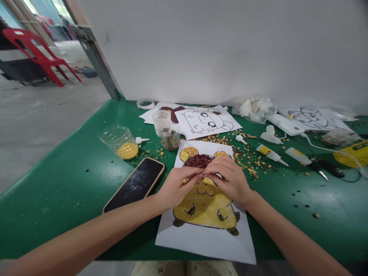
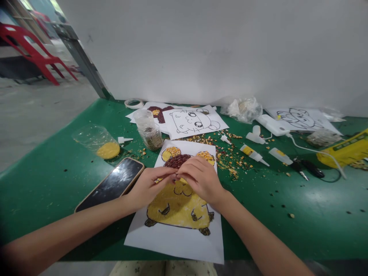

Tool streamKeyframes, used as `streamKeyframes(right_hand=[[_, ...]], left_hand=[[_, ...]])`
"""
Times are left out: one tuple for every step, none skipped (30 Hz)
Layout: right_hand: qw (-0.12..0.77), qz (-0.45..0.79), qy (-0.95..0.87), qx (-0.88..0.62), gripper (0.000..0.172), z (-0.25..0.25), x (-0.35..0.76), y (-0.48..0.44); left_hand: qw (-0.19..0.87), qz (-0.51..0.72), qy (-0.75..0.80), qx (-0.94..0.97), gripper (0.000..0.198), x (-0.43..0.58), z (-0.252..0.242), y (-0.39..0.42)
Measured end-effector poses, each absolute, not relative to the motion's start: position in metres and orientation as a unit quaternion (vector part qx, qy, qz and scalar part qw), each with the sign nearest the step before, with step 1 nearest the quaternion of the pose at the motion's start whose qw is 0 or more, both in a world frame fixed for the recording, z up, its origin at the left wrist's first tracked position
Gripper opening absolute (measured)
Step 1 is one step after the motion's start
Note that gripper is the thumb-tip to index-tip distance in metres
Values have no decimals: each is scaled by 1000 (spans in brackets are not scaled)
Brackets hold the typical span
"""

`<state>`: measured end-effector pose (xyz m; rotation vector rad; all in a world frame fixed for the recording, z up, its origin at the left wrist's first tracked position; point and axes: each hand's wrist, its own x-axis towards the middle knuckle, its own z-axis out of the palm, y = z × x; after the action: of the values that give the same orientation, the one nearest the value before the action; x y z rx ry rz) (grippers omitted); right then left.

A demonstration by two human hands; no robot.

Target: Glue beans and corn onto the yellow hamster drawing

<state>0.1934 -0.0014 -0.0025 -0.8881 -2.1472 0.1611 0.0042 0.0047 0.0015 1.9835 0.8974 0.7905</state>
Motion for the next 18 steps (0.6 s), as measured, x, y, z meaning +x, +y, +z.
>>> streamKeyframes(right_hand=[[394, 63, -848, -350, 11, -3, 193, -2], [393, 64, -848, -349, 13, -3, 193, -2], [395, 65, -848, -347, 13, -3, 193, -2], [398, 67, -848, -343, 14, -3, 194, -2], [400, 70, -848, -341, 14, -3, 194, -3], [403, 72, -847, -340, 14, -3, 194, -3], [403, 75, -846, -342, 13, -4, 194, -3], [401, 78, -845, -346, 13, -4, 194, -3], [397, 81, -845, -350, 12, -4, 194, -3], [392, 84, -846, -353, 11, -4, 194, -3], [386, 88, -847, -354, 11, -4, 194, -2], [381, 92, -849, -354, 12, -4, 194, -2], [374, 96, -851, -356, 13, -4, 194, -2], [368, 98, -852, -358, 14, -5, 194, -2], [363, 100, -853, -362, 15, -4, 194, -3], [359, 103, -852, -366, 16, -4, 194, -3], [356, 107, -852, -369, 17, -4, 193, -3], [354, 111, -852, -369, 16, -4, 193, -3]], left_hand=[[392, 313, 355, 789, 20, 4, 2, 5], [384, 313, 354, 794, 20, 5, 2, 5], [376, 311, 352, 799, 21, 5, 3, 5], [369, 310, 350, 804, 22, 5, 3, 5], [362, 308, 348, 808, 22, 5, 3, 5], [357, 308, 346, 811, 22, 5, 3, 5], [354, 308, 345, 813, 22, 5, 3, 5], [353, 308, 345, 813, 21, 4, 3, 5], [351, 309, 345, 814, 21, 4, 3, 5], [351, 309, 344, 815, 21, 4, 3, 5], [350, 308, 343, 816, 21, 4, 3, 4], [349, 307, 343, 816, 21, 4, 3, 4], [347, 306, 343, 817, 22, 4, 3, 4], [345, 304, 344, 818, 23, 4, 2, 3], [345, 304, 346, 818, 23, 4, 2, 3], [345, 304, 348, 817, 23, 4, 2, 3], [346, 304, 349, 816, 23, 4, 2, 2], [347, 304, 349, 816, 23, 4, 2, 2]])
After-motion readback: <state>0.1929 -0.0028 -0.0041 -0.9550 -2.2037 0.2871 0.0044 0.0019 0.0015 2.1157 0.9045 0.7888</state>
